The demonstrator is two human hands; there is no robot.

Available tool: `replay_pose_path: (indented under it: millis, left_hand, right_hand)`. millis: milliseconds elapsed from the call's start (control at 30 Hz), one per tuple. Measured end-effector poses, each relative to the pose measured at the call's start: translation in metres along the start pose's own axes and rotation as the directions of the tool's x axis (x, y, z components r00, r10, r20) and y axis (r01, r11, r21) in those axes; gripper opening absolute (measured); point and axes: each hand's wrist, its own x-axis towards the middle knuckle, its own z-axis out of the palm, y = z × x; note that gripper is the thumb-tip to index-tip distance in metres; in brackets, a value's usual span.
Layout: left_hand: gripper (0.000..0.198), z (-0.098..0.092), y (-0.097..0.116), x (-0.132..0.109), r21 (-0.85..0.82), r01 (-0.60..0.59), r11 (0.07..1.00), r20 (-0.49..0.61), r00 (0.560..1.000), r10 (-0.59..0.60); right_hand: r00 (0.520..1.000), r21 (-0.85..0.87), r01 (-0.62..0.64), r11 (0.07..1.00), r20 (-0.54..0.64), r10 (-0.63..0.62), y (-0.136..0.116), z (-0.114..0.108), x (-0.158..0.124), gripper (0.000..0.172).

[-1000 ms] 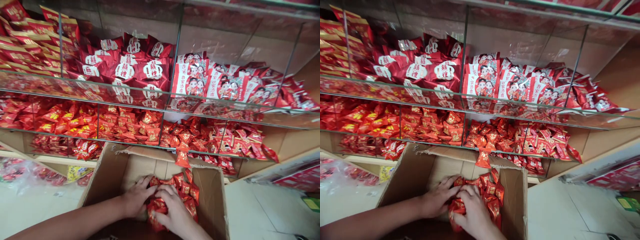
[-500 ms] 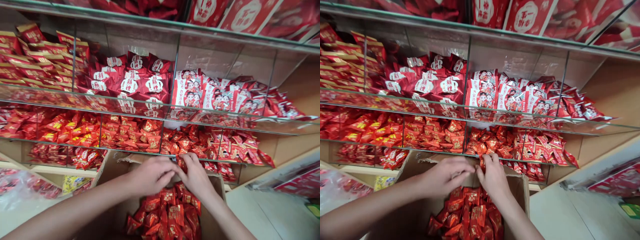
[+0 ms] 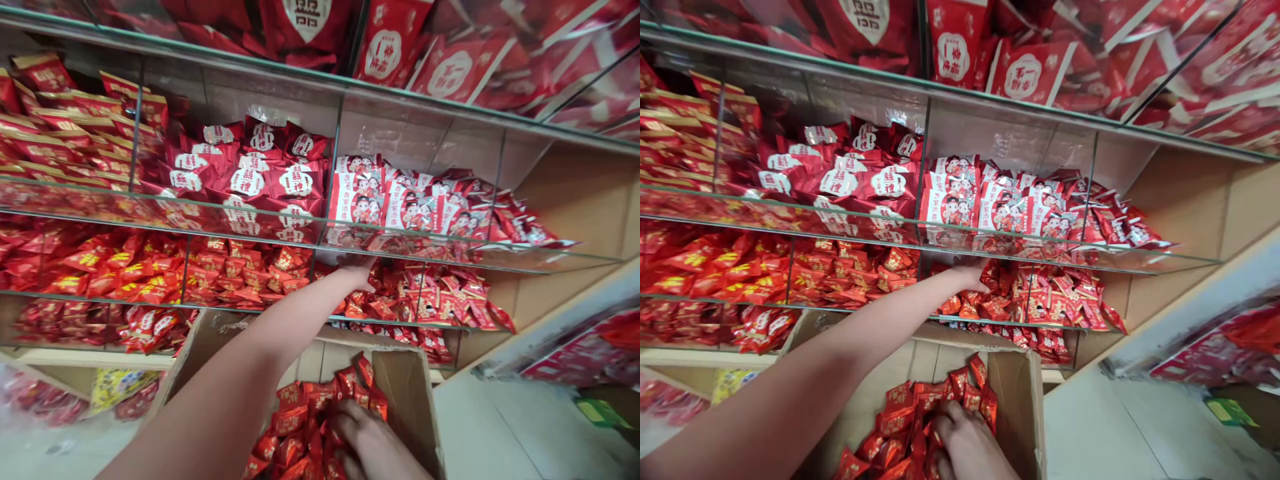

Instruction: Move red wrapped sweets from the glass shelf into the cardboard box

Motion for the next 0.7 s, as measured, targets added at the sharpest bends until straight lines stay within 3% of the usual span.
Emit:
replay_pose_path:
  millis: [67, 133, 233, 267, 367, 467, 600, 700]
  left_hand:
    - [0.105, 0.01, -0.007, 0.014, 0.037, -0.051, 0.998, -0.009, 0.999, 0.052]
    - [0.11, 0.019, -0.012, 0.022, 0.083, -0.077, 0.994, -0.047, 0.996, 0.081]
    - [0.098, 0.027, -0.019, 0.026, 0.108, -0.091, 0.99, -0.087, 0.991, 0.101]
    - [0.092, 0.027, -0.021, 0.027, 0.11, -0.103, 0.989, -0.088, 0.99, 0.113]
    - [0.078, 0.026, -0.029, 0.028, 0.122, -0.143, 0.982, -0.096, 0.983, 0.155]
    - [0.073, 0.024, -0.036, 0.03, 0.131, -0.139, 0.982, -0.128, 0.979, 0.156]
    - [0.066, 0.025, -0.039, 0.031, 0.138, -0.091, 0.986, -0.169, 0.979, 0.114]
    - [0.054, 0.023, -0.037, 0.027, 0.145, -0.075, 0.987, -0.196, 0.975, 0.103]
  right_hand:
    - [0.999, -0.028, 0.008, 1.0, -0.05, -0.009, 0.001, -0.025, 0.002, 0.018]
    - [0.979, -0.108, -0.003, 0.994, -0.204, -0.02, 0.004, -0.06, 0.011, 0.02]
    - [0.866, -0.329, -0.138, 0.934, -0.498, -0.048, 0.024, -0.111, 0.046, 0.022]
    - [0.845, -0.367, -0.207, 0.907, -0.534, -0.024, 0.034, -0.123, 0.062, 0.029]
    - [0.843, -0.411, -0.398, 0.82, -0.517, 0.151, 0.063, -0.143, 0.112, 0.058]
    - [0.86, -0.426, -0.49, 0.76, -0.378, 0.342, 0.078, -0.15, 0.15, 0.083]
    - [0.839, -0.433, -0.543, 0.719, -0.261, 0.477, 0.081, -0.159, 0.175, 0.106]
    - [0.829, -0.436, -0.552, 0.71, -0.201, 0.521, 0.083, -0.161, 0.184, 0.113]
